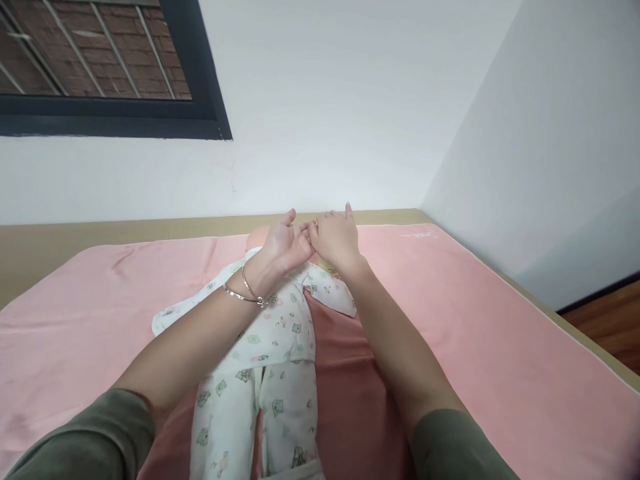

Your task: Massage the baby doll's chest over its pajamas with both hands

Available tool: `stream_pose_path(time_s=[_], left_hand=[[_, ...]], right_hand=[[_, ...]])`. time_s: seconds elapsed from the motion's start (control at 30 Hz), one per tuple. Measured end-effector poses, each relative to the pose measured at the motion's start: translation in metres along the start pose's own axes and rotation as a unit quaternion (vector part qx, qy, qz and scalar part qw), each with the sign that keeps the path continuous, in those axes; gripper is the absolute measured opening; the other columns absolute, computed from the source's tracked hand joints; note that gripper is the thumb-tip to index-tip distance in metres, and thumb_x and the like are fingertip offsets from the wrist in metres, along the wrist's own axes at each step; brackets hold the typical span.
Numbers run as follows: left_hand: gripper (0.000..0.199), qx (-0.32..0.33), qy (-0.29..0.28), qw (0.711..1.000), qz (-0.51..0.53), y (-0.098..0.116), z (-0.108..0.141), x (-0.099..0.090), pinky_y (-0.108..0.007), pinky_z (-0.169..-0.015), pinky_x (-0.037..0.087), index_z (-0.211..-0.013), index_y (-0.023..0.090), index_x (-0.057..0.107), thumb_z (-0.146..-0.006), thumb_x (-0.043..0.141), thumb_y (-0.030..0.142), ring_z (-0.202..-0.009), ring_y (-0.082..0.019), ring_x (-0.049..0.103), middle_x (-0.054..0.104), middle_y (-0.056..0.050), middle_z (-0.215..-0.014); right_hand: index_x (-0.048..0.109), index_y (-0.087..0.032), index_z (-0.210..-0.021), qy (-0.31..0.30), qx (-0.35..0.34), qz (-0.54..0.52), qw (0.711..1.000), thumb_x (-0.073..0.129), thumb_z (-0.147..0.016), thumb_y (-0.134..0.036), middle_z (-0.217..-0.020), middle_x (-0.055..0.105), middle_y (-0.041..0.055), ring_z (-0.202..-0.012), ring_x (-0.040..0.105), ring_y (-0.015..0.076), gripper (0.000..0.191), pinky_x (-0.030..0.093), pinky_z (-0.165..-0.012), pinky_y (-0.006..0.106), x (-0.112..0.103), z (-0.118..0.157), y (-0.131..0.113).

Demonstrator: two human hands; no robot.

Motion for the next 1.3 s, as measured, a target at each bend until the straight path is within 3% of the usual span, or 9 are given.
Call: stream_pose_path(time_s=[0.13,0.3,0.4,0.63,0.8,0.93,1.13,1.3], left_hand=[[0.059,-0.133,-0.001,0.968,0.211,-0.013,0.023,-0.006,-0.036,-0.101,0.055,-0.14,0.001,0.044,-0.104,0.023,0.041,-0.116,-0.025,0.067,0.067,-0.024,-0.122],[0.068,-0.19,0.014,0.96,0.205,-0.006,0.071,-0.031,-0.037,-0.115,0.043,-0.151,0.002,0.032,-0.093,0.05,0.033,-0.137,-0.028,0.053,0.056,-0.025,-0.142],[0.07,-0.221,-0.005,0.953,0.205,0.003,0.098,-0.046,-0.04,-0.119,0.038,-0.151,0.001,0.033,-0.088,0.053,0.024,-0.138,-0.03,0.052,0.055,-0.026,-0.143],[0.066,-0.18,-0.02,0.956,0.23,0.036,0.125,-0.077,-0.042,-0.121,0.037,-0.147,0.002,0.04,-0.084,0.053,0.018,-0.133,-0.029,0.058,0.063,-0.024,-0.135],[0.051,-0.142,-0.023,0.963,0.228,0.055,0.137,-0.081,-0.042,-0.12,0.04,-0.137,0.008,0.054,-0.087,0.051,0.018,-0.13,-0.028,0.06,0.067,-0.018,-0.131],[0.039,-0.11,-0.031,0.965,0.235,0.067,0.145,-0.081,-0.041,-0.12,0.041,-0.125,0.009,0.063,-0.089,0.051,0.018,-0.13,-0.027,0.06,0.068,-0.017,-0.129],[0.036,-0.094,-0.054,0.964,0.243,0.072,0.155,-0.078,-0.044,-0.122,0.036,-0.121,0.01,0.065,-0.088,0.053,0.021,-0.137,-0.029,0.053,0.067,-0.016,-0.132],[0.041,-0.111,-0.049,0.964,0.235,0.062,0.15,-0.08,-0.042,-0.124,0.033,-0.124,0.01,0.063,-0.087,0.056,0.025,-0.142,-0.029,0.048,0.063,-0.017,-0.138]], right_hand=[[0.076,-0.011,-0.093,-0.01,0.014,0.042,0.999,0.032,-0.099,-0.027,-0.098,0.076,0.0158,-0.107,0.066,0.0287,0.047,0.015,-0.123,0.053,0.001,-0.004,0.003],[0.075,-0.009,-0.093,-0.019,0.031,0.065,0.997,0.034,-0.097,-0.026,-0.098,0.075,0.017,-0.107,0.065,0.0292,0.045,0.014,-0.123,0.051,0.005,-0.007,0.004],[0.076,-0.009,-0.093,-0.02,0.039,0.08,0.996,0.034,-0.096,-0.026,-0.099,0.075,0.0171,-0.102,0.065,0.0286,0.045,0.015,-0.123,0.05,0.007,-0.008,0.004],[0.076,-0.005,-0.092,-0.039,0.066,0.144,0.987,0.038,-0.094,-0.028,-0.093,0.075,0.0194,-0.096,0.067,0.0292,0.045,0.024,-0.118,0.048,0.012,-0.014,-0.004],[0.077,-0.006,-0.092,-0.049,0.099,0.15,0.983,0.041,-0.093,-0.031,-0.097,0.074,0.021,-0.103,0.065,0.0323,0.044,0.037,-0.105,0.044,0.011,-0.015,-0.007],[0.077,-0.008,-0.096,-0.039,0.119,0.119,0.985,0.043,-0.092,-0.029,-0.106,0.074,0.0204,-0.119,0.059,0.0338,0.04,0.038,-0.102,0.042,0.012,-0.014,-0.003],[0.074,-0.008,-0.106,-0.037,0.117,0.103,0.987,0.042,-0.092,-0.027,-0.112,0.073,0.0197,-0.114,0.06,0.0328,0.039,0.038,-0.101,0.044,0.013,-0.014,-0.001],[0.069,-0.009,-0.118,-0.052,0.11,0.097,0.988,0.04,-0.093,-0.03,-0.123,0.069,0.02,-0.118,0.059,0.0342,0.043,0.037,-0.106,0.05,0.011,-0.01,-0.002]])
Point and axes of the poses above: each hand's wrist, its own z-axis away from the middle knuckle, its own x-axis out of the palm, y = z × x, the point moved 7 cm from there along -z, towards the middle knuckle
